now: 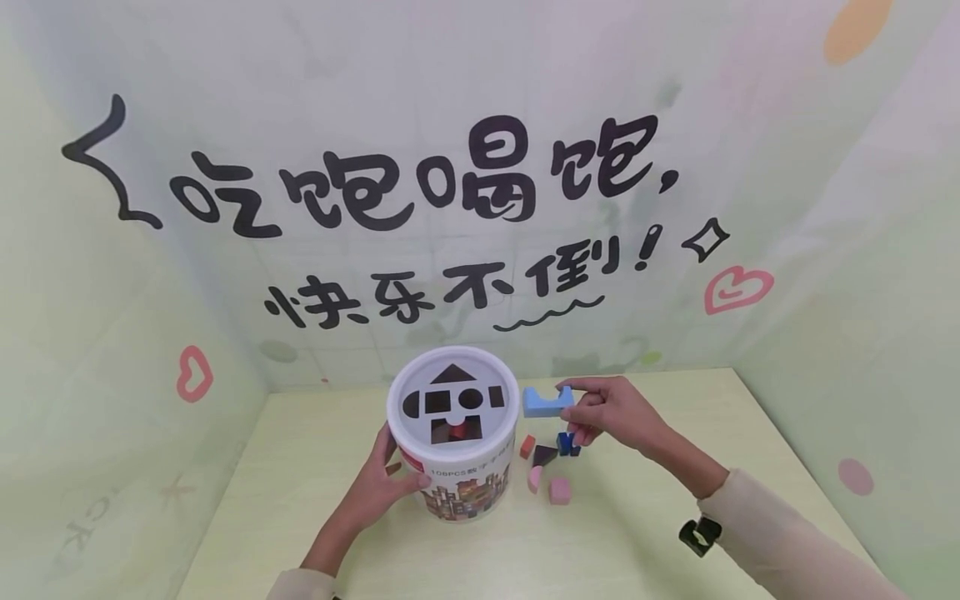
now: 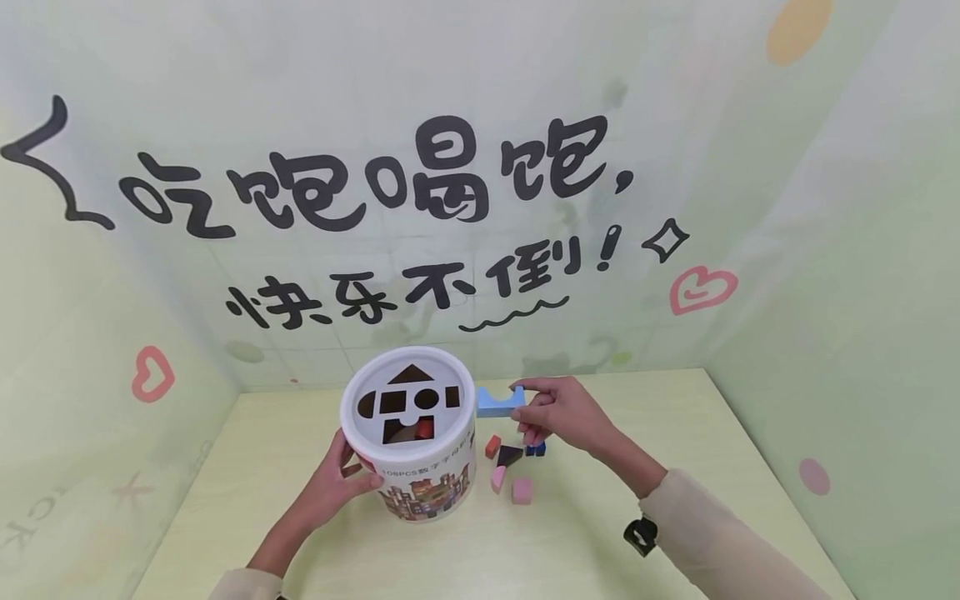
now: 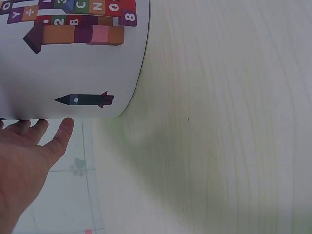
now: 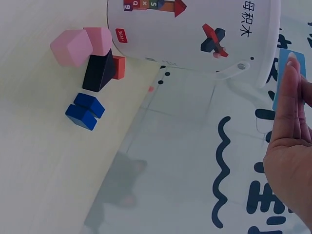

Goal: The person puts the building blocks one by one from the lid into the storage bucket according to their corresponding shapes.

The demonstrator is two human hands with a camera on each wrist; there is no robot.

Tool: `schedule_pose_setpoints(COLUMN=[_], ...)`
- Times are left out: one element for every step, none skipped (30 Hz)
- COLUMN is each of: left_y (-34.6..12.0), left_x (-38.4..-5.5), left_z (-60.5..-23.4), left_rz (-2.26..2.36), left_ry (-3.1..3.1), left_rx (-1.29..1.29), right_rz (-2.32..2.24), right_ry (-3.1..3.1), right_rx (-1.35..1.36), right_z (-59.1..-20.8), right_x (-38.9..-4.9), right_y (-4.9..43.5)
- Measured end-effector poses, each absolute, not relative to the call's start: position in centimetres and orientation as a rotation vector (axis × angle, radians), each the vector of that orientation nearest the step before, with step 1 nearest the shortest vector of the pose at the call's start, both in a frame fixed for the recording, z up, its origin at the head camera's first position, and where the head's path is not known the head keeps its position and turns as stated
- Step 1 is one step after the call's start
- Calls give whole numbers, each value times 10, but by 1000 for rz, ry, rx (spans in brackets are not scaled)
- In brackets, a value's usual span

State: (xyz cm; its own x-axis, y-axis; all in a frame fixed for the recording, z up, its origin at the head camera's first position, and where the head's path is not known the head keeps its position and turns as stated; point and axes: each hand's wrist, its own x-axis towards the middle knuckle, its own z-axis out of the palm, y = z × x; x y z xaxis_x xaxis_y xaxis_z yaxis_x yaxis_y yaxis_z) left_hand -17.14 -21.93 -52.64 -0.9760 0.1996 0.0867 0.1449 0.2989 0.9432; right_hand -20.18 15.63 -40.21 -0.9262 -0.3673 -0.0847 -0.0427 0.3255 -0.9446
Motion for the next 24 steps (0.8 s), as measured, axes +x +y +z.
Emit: schedule_pose_setpoints(left_y=[-219,-219,-219,-219,-219,-219,-219,-219,-219,-219,-219,-219,-219,-219,-218,-218,-218,-218,-218,-218,-218,-218,-218,-218], left_x=[-171,-171,-171,-170,-170,-170,-170,-170,-170,-170,-170,-170,-170,-170,-170,-170,-170,-170,-170,-170,-170,-170,-170,-170], left_z=[-526,-526,-526,-525,-525,-525,-524,-524,-524,-524,-524,-524,-524,-524,-524,-523,-523,-523,-523,-523,-523,-523,-523,-523], left_rz=[1802,1801,1800,1800,1799,1799,1798,1798,1797,1797,1796,1797,1797,1797,1795,1794,1795,1796,1797,1797,1798,1799,1800,1799], left_ry=[2493,2493,2493,2491,2491,2490,2489,2489,2489,2489,2490,2490,2490,2490,2491,2491,2491,2490,2490,2489,2488,2488,2488,2488], left_rx=[326,323,320,319,319,319,319,320,319,317,316,317,318,318,318,321,323,324,325,324,323,322,320,318], right_rz=[-1633,-1633,-1635,-1639,-1644,-1647,-1651,-1652,-1652,-1650,-1648,-1646,-1641,-1638,-1638,-1638,-1639,-1635,-1631,-1631,-1631,-1628,-1624,-1621], right_ry=[2310,2307,2302,2295,2289,2285,2278,2273,2269,2268,2264,2261,2260,2258,2253,2249,2244,2244,2245,2243,2240,2242,2243,2245], right_rx=[-367,-367,-365,-363,-365,-368,-374,-380,-387,-394,-401,-405,-409,-412,-414,-414,-414,-415,-418,-420,-421,-423,-423,-423], right_z=[-402,-402,-403,-403,-403,-403,-404,-404,-404,-404,-404,-404,-404,-404,-404,-404,-404,-403,-403,-403,-402,-401,-401,-401], right_x=[-202,-202,-202,-202,-202,-203,-203,-203,-203,-203,-204,-204,-204,-204,-205,-205,-205,-204,-204,-204,-204,-204,-203,-203], right_y=[155,154,152,151,149,147,145,143,140,138,136,134,132,129,127,125,123,121,119,117,115,114,112,110])
